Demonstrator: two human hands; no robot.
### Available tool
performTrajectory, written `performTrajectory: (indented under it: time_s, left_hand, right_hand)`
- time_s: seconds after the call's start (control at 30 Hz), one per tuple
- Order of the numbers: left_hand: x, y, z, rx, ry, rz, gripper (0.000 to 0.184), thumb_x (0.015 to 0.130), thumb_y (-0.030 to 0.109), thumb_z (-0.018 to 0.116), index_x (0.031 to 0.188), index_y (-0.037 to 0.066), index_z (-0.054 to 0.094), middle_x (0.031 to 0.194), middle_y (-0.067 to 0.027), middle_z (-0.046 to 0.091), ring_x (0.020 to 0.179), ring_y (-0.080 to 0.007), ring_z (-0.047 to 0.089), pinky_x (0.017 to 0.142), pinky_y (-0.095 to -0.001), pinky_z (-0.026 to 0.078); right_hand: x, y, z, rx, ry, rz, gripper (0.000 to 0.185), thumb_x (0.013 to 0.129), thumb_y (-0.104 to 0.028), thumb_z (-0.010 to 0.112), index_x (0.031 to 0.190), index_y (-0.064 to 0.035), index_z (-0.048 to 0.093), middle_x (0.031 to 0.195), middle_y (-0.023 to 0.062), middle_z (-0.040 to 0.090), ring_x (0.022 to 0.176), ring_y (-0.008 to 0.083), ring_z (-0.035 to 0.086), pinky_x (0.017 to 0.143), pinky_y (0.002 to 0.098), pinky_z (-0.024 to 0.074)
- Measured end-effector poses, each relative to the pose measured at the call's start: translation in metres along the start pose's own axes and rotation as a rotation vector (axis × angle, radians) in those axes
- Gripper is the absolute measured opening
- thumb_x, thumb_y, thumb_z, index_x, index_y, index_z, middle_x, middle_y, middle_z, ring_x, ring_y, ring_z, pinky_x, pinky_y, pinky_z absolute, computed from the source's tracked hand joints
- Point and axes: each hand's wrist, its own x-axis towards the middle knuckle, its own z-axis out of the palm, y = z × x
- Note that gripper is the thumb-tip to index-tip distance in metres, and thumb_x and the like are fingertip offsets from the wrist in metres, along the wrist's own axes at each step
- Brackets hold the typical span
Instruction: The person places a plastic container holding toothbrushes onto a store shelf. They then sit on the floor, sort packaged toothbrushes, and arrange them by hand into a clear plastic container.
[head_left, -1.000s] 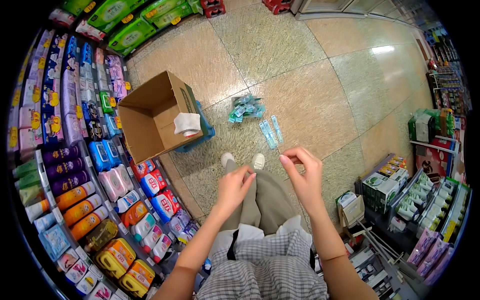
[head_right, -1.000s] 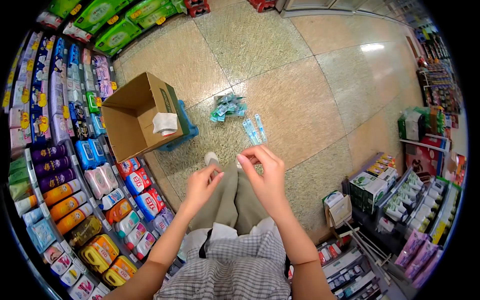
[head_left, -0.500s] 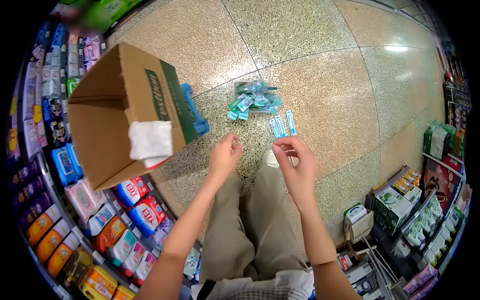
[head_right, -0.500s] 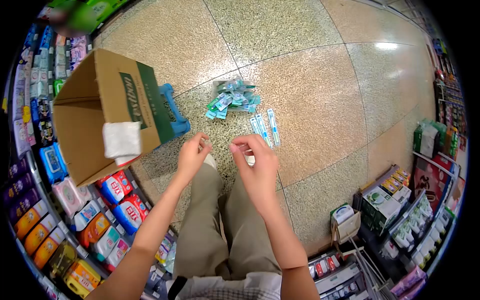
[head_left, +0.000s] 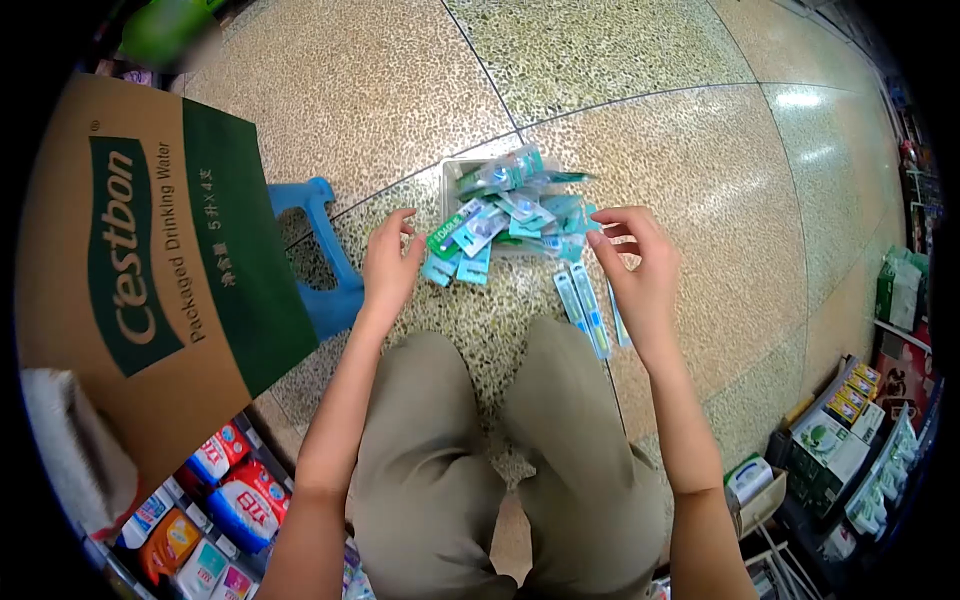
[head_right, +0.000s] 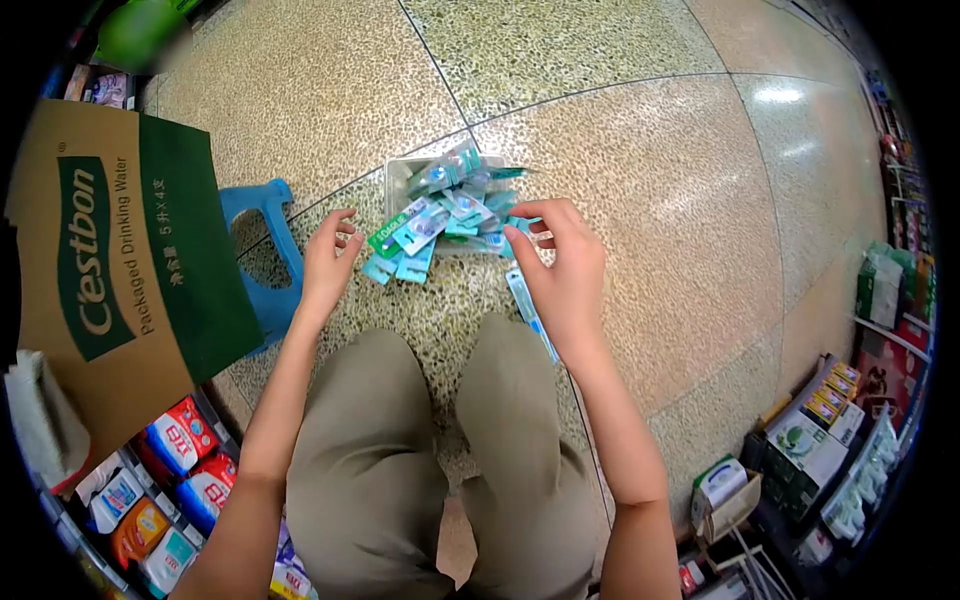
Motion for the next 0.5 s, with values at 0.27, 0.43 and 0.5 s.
performTrajectory:
  time_s: [0.27, 0.43, 0.5]
  left_hand:
    - [0.056, -0.05, 0.049, -0.116, -0.154, -0.094, 0.045, 0.085, 0.017, 0.067, 0.127, 0.005, 0.058, 0.082, -0.0088, 0.067, 0.066, -0.0159, 0.06, 0.061, -0.0319, 0.048]
    - [0.064, -0.047, 0.059, -0.012, -0.166, -0.06, 0.055, 0.075, 0.015, 0.073, 0.128, 0.007, 0.058, 0.072, -0.0103, 0.065, 0.068, -0.026, 0.064, 0.065, -0.0393, 0.05]
    - [0.063, -0.042, 0.061, 0.013, -0.158, -0.04, 0.056, 0.074, 0.012, 0.073, 0.128, 0.007, 0.057, 0.07, -0.0101, 0.064, 0.066, -0.0263, 0.064, 0.064, -0.0392, 0.049]
  right_hand:
    - [0.019, 0.052, 0.048, -0.089, 0.048, -0.237, 0.019, 0.079, -0.008, 0.07, 0.097, -0.0055, 0.065, 0.093, 0.0091, 0.06, 0.09, 0.028, 0.058, 0.077, 0.0364, 0.046]
    - [0.028, 0.064, 0.057, -0.133, 0.036, -0.28, 0.019, 0.079, -0.008, 0.069, 0.098, -0.0066, 0.066, 0.093, 0.0091, 0.059, 0.091, 0.0285, 0.056, 0.08, 0.0372, 0.0449]
    - [0.033, 0.067, 0.057, -0.138, 0.045, -0.295, 0.019, 0.079, -0.007, 0.069, 0.098, -0.0075, 0.067, 0.093, 0.0088, 0.059, 0.092, 0.0283, 0.056, 0.08, 0.0374, 0.0449]
